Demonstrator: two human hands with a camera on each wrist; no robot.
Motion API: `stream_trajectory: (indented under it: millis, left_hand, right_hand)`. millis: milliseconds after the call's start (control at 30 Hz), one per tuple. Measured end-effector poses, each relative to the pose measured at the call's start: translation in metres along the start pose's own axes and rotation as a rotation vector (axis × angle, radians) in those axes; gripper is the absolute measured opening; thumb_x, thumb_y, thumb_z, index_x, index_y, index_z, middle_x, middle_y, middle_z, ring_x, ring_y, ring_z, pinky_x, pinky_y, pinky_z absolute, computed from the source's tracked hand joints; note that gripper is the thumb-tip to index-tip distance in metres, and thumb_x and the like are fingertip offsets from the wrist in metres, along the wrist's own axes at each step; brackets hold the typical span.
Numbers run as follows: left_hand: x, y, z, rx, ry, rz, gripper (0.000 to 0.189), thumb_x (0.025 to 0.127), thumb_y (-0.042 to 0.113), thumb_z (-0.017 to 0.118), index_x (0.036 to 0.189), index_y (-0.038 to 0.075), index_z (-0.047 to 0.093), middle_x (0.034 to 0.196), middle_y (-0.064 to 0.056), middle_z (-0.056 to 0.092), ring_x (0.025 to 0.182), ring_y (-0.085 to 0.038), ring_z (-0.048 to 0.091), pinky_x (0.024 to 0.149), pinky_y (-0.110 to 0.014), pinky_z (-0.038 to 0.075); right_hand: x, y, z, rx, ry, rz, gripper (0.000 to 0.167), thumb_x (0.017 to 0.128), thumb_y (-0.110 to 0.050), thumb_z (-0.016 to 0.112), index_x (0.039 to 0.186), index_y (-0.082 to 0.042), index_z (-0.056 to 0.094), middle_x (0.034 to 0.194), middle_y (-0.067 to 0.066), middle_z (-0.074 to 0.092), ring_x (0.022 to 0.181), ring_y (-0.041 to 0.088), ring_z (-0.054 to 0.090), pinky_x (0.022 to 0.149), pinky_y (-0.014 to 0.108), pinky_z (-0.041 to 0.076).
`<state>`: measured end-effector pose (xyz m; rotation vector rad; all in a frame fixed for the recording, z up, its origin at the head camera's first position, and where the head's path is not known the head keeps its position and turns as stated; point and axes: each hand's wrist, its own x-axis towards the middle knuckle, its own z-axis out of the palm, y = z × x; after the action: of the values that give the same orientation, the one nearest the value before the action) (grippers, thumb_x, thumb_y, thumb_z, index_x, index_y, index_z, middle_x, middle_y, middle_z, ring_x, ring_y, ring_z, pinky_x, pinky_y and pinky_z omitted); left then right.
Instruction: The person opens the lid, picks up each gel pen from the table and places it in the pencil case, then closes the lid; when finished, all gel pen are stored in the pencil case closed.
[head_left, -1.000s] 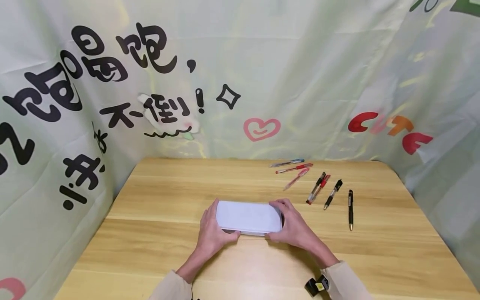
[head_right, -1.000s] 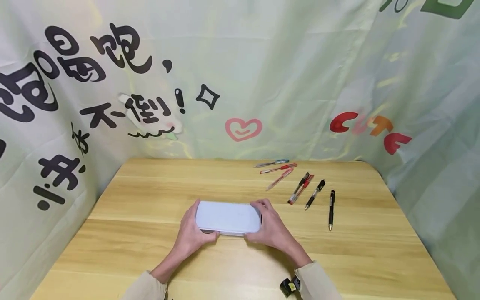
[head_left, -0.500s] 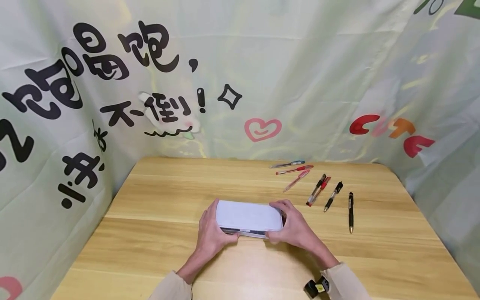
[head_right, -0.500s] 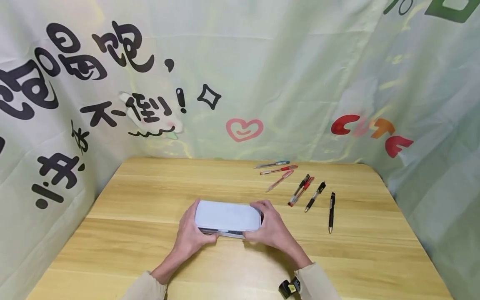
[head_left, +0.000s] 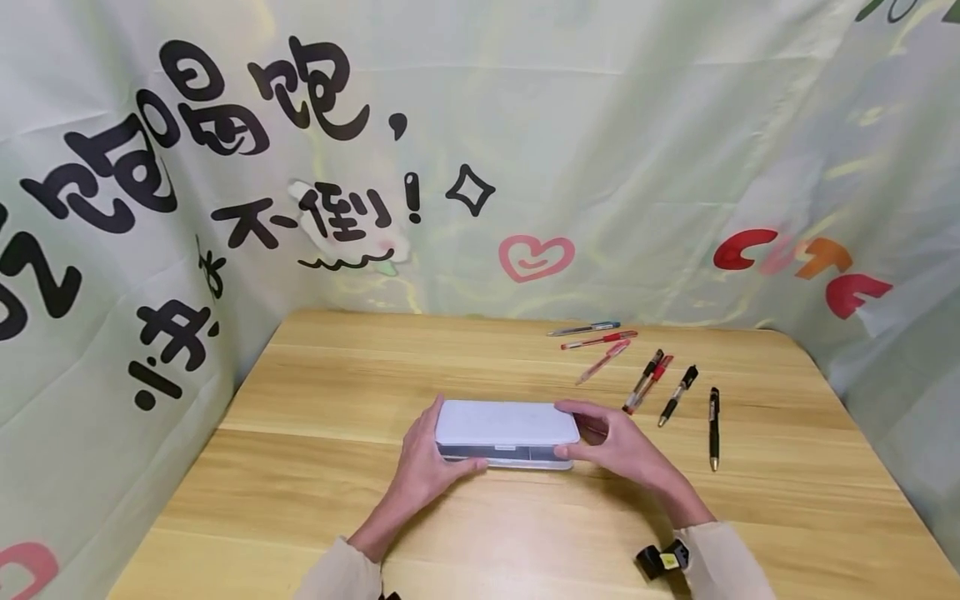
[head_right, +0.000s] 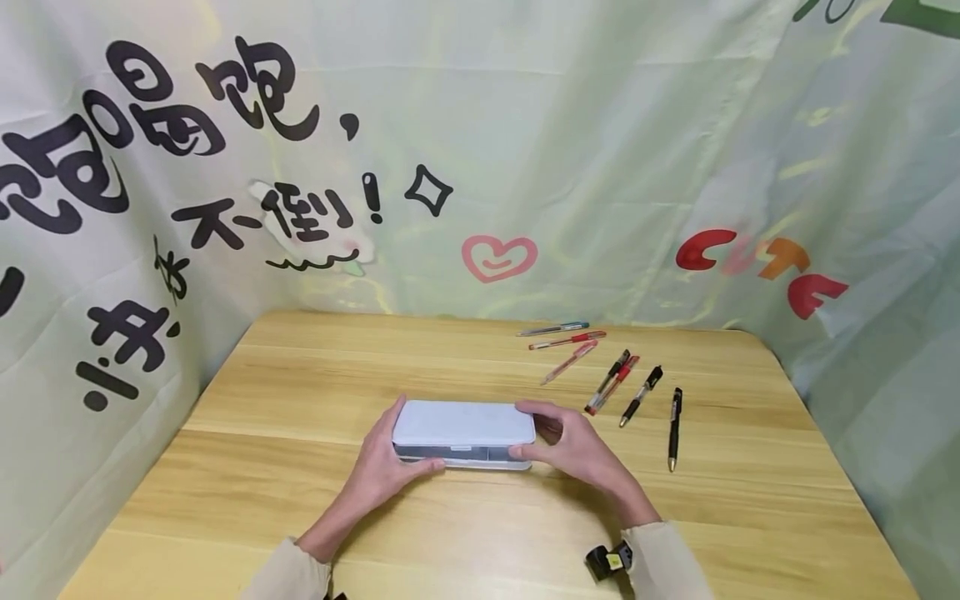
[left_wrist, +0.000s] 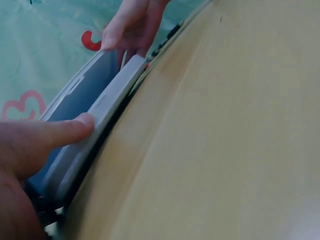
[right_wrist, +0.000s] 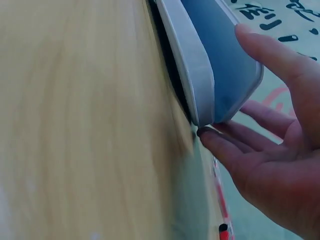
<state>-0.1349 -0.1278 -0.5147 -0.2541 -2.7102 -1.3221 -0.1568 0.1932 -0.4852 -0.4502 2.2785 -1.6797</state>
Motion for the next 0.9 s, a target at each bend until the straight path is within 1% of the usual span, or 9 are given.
stream_trajectory:
  millis: [133,233,300,367,533,633,700,800,900]
  left_hand:
    - [0.002,-0.003,-0.012,-0.007,-0.106,0.076,0.113,0.075,0.026,0.091,0.157,-0.011,0.022,0.151,-0.028,0.044,0.137,-0.046,0.042,0.114,-0.064,0.032]
    - [0.005,-0.006,-0.02,-0.04,-0.161,0.065,0.112,0.078,0.023,0.091,0.158,-0.009,0.02,0.154,-0.028,0.04,0.141,-0.045,0.038,0.116,-0.061,0.032]
    - [0.007,-0.008,-0.023,-0.045,-0.161,0.035,0.113,0.076,0.027,0.093,0.159,-0.006,0.023,0.155,-0.027,0.041,0.143,-0.047,0.036,0.116,-0.061,0.031]
    - [0.009,-0.01,-0.024,-0.031,-0.14,0.02,0.111,0.071,0.031,0.095,0.157,-0.004,0.033,0.153,-0.025,0.046,0.142,-0.049,0.037,0.117,-0.063,0.028]
    - [0.016,-0.012,-0.025,0.007,-0.095,0.024,0.106,0.061,0.036,0.1,0.147,-0.002,0.051,0.145,-0.02,0.057,0.139,-0.055,0.038,0.116,-0.069,0.024]
    - [0.018,-0.012,-0.027,-0.012,-0.093,0.021,0.105,0.06,0.038,0.1,0.146,0.0,0.052,0.145,-0.019,0.058,0.137,-0.051,0.043,0.113,-0.067,0.031]
    - [0.017,-0.015,-0.027,-0.038,-0.091,0.02,0.103,0.059,0.038,0.1,0.144,0.003,0.053,0.143,-0.016,0.059,0.136,-0.044,0.047,0.113,-0.063,0.036]
    - [0.015,-0.021,-0.027,-0.056,-0.095,0.03,0.098,0.06,0.04,0.1,0.141,0.008,0.056,0.141,-0.012,0.061,0.13,-0.034,0.053,0.11,-0.058,0.041]
    - [0.013,-0.026,-0.027,-0.036,-0.104,0.04,0.095,0.061,0.044,0.099,0.141,0.013,0.057,0.141,-0.01,0.06,0.128,-0.033,0.053,0.108,-0.058,0.042]
  right_hand:
    - [0.001,0.001,-0.005,0.007,0.047,-0.006,0.06,0.089,-0.024,0.082,0.142,-0.005,0.06,0.149,0.017,0.054,0.136,0.034,0.051,0.106,0.029,0.046]
    - [0.003,-0.001,-0.005,-0.04,0.096,-0.015,0.053,0.092,-0.027,0.079,0.138,-0.006,0.064,0.142,0.015,0.061,0.128,0.031,0.059,0.102,0.028,0.05]
    - [0.004,-0.003,-0.004,-0.078,0.126,-0.026,0.05,0.095,-0.029,0.075,0.138,-0.007,0.064,0.139,0.015,0.063,0.124,0.03,0.063,0.099,0.027,0.051]
    - [0.005,-0.005,-0.002,-0.119,0.179,-0.042,0.046,0.098,-0.033,0.07,0.136,-0.007,0.066,0.133,0.014,0.067,0.119,0.028,0.066,0.096,0.026,0.053]
    - [0.013,-0.009,0.001,-0.161,0.365,-0.073,0.042,0.103,-0.036,0.062,0.128,-0.002,0.069,0.116,0.016,0.073,0.103,0.03,0.071,0.088,0.029,0.058]
    - [0.022,-0.014,0.003,-0.136,0.436,-0.093,0.042,0.105,-0.035,0.06,0.127,0.0,0.068,0.113,0.018,0.072,0.099,0.035,0.072,0.086,0.038,0.06]
    - [0.029,-0.016,0.005,-0.096,0.471,-0.107,0.039,0.105,-0.031,0.06,0.127,0.0,0.067,0.113,0.021,0.072,0.099,0.036,0.072,0.086,0.042,0.06]
    - [0.038,-0.015,0.007,-0.016,0.513,-0.096,0.031,0.105,-0.022,0.061,0.125,0.001,0.064,0.115,0.025,0.072,0.1,0.034,0.073,0.088,0.043,0.059]
    - [0.044,-0.014,0.009,0.042,0.545,-0.082,0.023,0.103,-0.007,0.061,0.123,0.004,0.061,0.116,0.028,0.071,0.102,0.034,0.073,0.087,0.04,0.06]
